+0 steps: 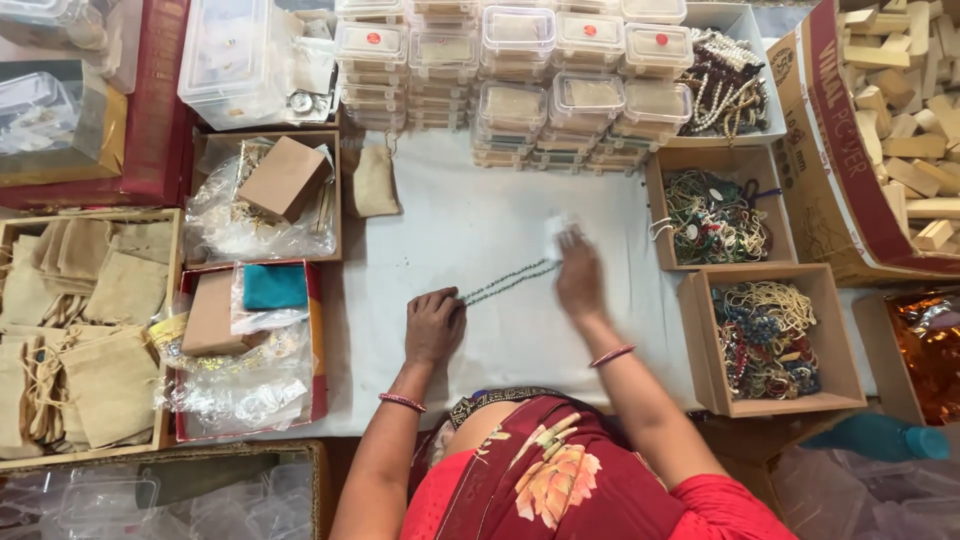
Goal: The person wipes a gold-colored chain with a white cloth on a table, then places it into a small plastic container. They then place the container into a small cloth pouch and wipe the pouch with the cloth. The person repeats the process with a second, darker chain.
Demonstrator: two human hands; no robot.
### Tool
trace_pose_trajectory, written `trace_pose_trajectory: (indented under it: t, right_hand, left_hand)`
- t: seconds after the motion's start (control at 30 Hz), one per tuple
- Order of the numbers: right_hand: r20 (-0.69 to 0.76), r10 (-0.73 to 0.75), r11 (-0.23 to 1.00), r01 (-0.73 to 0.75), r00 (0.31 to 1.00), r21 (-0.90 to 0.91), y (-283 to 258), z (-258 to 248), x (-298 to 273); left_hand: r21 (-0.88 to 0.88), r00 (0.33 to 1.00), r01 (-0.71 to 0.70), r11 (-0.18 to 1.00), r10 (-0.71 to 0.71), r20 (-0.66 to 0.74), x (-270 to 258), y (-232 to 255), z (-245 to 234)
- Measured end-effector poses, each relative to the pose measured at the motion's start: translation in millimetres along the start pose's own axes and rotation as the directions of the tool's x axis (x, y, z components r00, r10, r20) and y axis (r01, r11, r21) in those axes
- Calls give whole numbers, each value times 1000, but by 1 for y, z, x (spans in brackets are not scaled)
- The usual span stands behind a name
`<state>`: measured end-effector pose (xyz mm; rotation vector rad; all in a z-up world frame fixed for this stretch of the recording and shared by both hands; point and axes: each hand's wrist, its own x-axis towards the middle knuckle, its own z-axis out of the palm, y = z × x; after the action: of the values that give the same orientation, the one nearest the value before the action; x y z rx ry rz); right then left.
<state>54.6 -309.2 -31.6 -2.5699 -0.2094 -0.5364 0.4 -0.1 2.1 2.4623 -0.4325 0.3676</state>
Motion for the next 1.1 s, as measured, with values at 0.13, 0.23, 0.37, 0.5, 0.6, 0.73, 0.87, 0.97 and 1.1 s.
trace_pose_trajectory:
  t: [0.13, 0.23, 0.37, 0.5, 0.6, 0.73, 0.87, 0.97, 1.1]
  right_hand:
    - [196, -301, 950, 312, 933, -27, -91, 19, -18]
    - [288, -438, 888, 460, 852, -11, -100, 17, -22]
    - [314, -297, 945, 325, 902, -41, -49, 2, -14]
    - [289, -111, 944, 192, 951, -268, 38, -26, -5]
    - [88, 125, 916, -81, 988, -392, 62, -54, 7]
    - [-87, -54, 871, 4, 995, -491, 6, -74, 39]
    - [259, -169, 834, 278, 951, -476, -83, -35, 32]
    - [395, -285, 884, 399, 873, -243, -124, -8, 10]
    - [418, -321, 912, 397, 850, -106, -123, 10, -13]
  left_hand:
    - [7, 1000, 0, 1000, 0, -8, -2, 3, -2]
    - [16, 1000, -15, 1000, 15, -16, 0, 1, 1]
    - [12, 1000, -16, 1000, 16, -11, -5, -2, 1]
    - [-20, 1000, -8, 1000, 7, -29, -2, 1, 1]
    - [-30, 1000, 11, 999, -11, -20, -1, 6, -6]
    - [-47, 1000, 26, 999, -27, -12, 3, 11, -14]
    - [-42, 1000, 21, 999, -22, -17, 1, 10, -13]
    - [-39, 999, 3, 999, -4, -32, 1, 7, -8]
    - [-19, 999, -7, 1000, 6, -41, -4, 3, -1]
